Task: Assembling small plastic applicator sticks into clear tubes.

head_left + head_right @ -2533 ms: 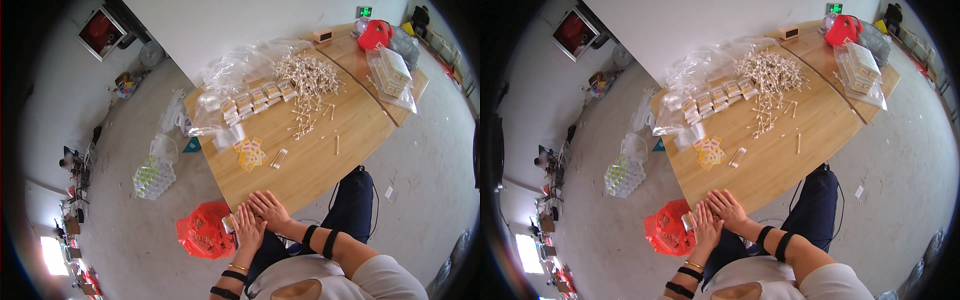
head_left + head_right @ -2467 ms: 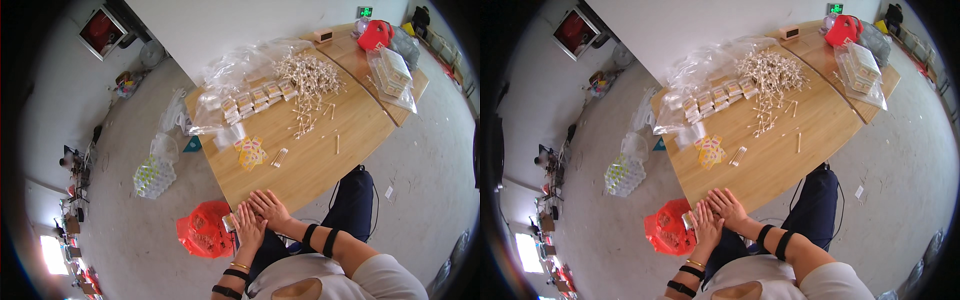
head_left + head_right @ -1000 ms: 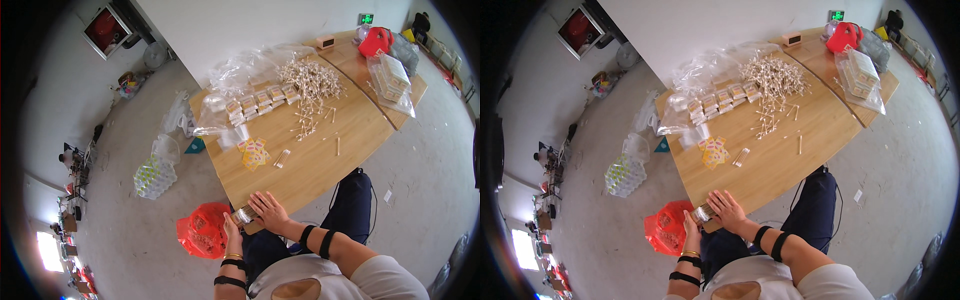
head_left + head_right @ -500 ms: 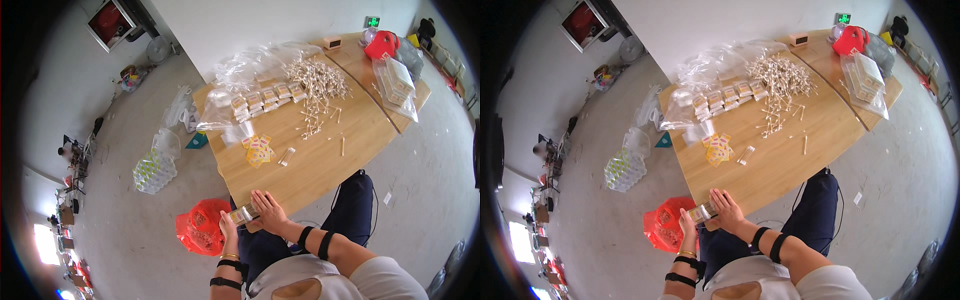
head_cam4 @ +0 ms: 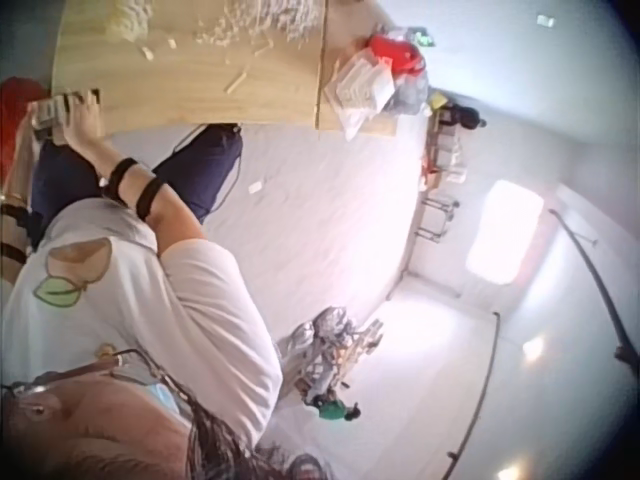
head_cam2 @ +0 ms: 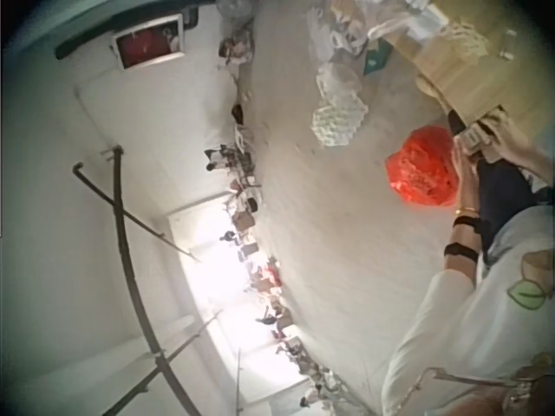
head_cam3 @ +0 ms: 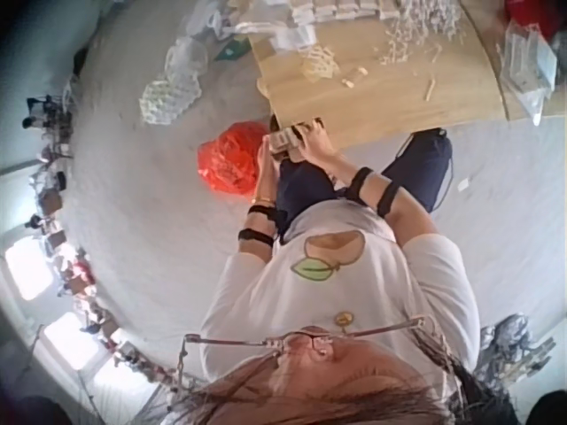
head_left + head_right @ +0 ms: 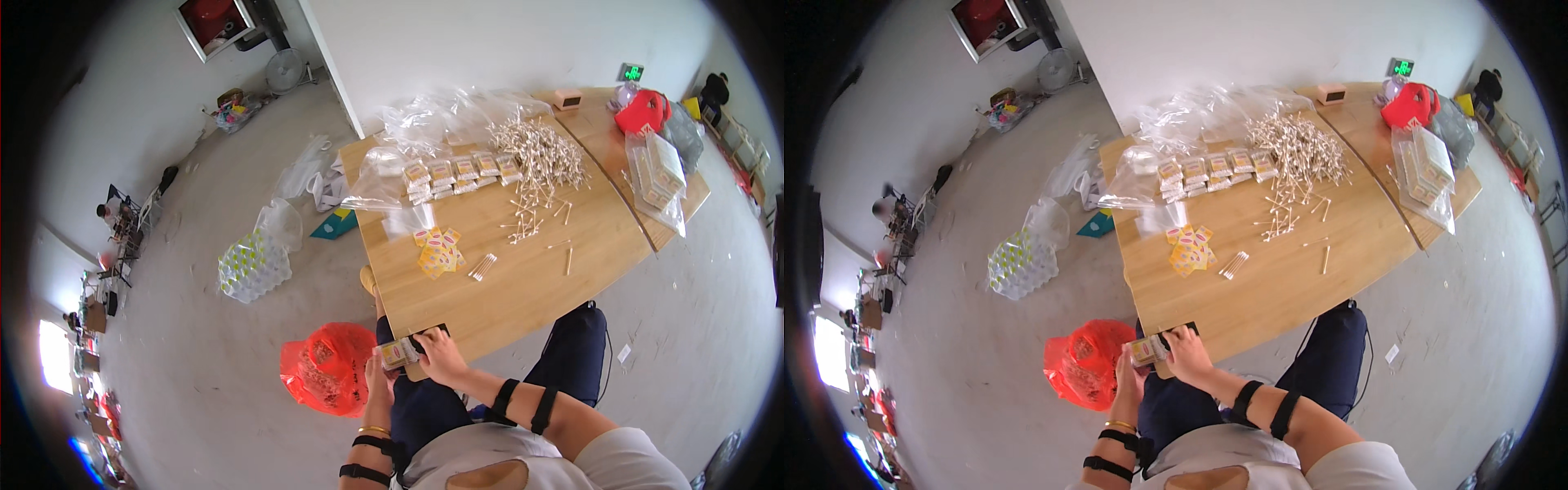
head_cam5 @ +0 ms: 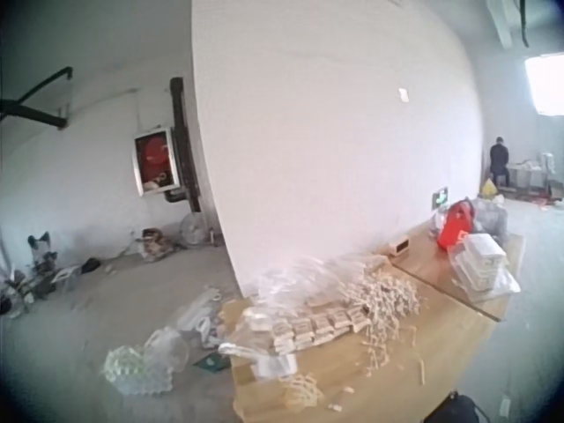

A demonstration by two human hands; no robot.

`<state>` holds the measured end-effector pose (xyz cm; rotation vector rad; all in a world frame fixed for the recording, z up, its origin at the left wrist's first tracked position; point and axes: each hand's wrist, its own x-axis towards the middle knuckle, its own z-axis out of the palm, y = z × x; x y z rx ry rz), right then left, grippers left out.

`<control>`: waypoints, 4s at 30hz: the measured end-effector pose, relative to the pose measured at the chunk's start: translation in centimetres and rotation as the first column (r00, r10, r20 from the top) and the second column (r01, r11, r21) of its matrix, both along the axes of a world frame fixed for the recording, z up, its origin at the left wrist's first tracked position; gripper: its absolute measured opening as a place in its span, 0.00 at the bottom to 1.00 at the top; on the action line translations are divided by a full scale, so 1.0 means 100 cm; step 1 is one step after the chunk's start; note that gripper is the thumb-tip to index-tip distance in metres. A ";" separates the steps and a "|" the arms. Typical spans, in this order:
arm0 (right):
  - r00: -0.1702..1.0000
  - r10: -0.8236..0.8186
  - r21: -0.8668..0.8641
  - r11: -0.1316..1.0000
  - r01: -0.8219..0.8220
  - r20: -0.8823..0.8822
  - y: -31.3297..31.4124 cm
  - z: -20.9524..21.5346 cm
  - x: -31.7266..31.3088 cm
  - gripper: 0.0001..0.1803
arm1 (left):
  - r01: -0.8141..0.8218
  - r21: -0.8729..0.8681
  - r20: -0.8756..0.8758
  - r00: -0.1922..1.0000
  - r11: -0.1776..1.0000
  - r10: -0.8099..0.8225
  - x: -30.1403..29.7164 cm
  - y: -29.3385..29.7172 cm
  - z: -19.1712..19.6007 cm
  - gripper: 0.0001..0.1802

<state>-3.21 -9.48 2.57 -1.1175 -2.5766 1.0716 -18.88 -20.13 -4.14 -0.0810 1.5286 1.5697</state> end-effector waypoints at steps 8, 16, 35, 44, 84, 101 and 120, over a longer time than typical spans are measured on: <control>0.932 -0.333 -0.321 0.906 0.275 -0.141 -0.019 -0.038 -0.036 0.26 | -0.197 0.215 0.248 0.958 0.956 0.142 0.022 0.005 -0.011 0.14; 0.937 -0.318 -0.872 0.489 0.030 -0.146 -0.015 0.006 -0.050 0.21 | -0.340 0.185 0.311 0.910 0.922 0.274 0.026 -0.003 -0.030 0.19; 0.928 -0.355 -0.956 0.294 -0.001 -0.111 -0.005 0.014 -0.057 0.13 | -0.217 0.183 0.186 0.965 0.959 0.183 -0.005 -0.016 0.025 0.16; 0.817 -0.141 -0.561 0.790 -0.247 -0.559 0.005 0.109 -0.033 0.12 | -0.136 0.559 0.176 0.983 0.818 0.044 0.014 -0.026 0.155 0.19; 0.554 0.075 0.051 0.997 -0.058 -0.829 0.001 0.229 0.126 0.06 | 0.601 0.345 -0.754 0.635 0.721 -0.168 0.114 0.003 0.283 0.11; 0.536 -0.218 -0.353 0.922 -0.162 -0.816 0.010 0.205 0.123 0.08 | 0.513 0.408 -0.720 0.690 0.755 -0.080 0.122 0.007 0.294 0.07; 0.638 -0.090 -0.051 0.996 0.079 -0.765 0.018 0.180 0.117 0.05 | 0.574 0.142 -0.930 0.357 0.807 -0.090 0.110 0.037 0.254 0.06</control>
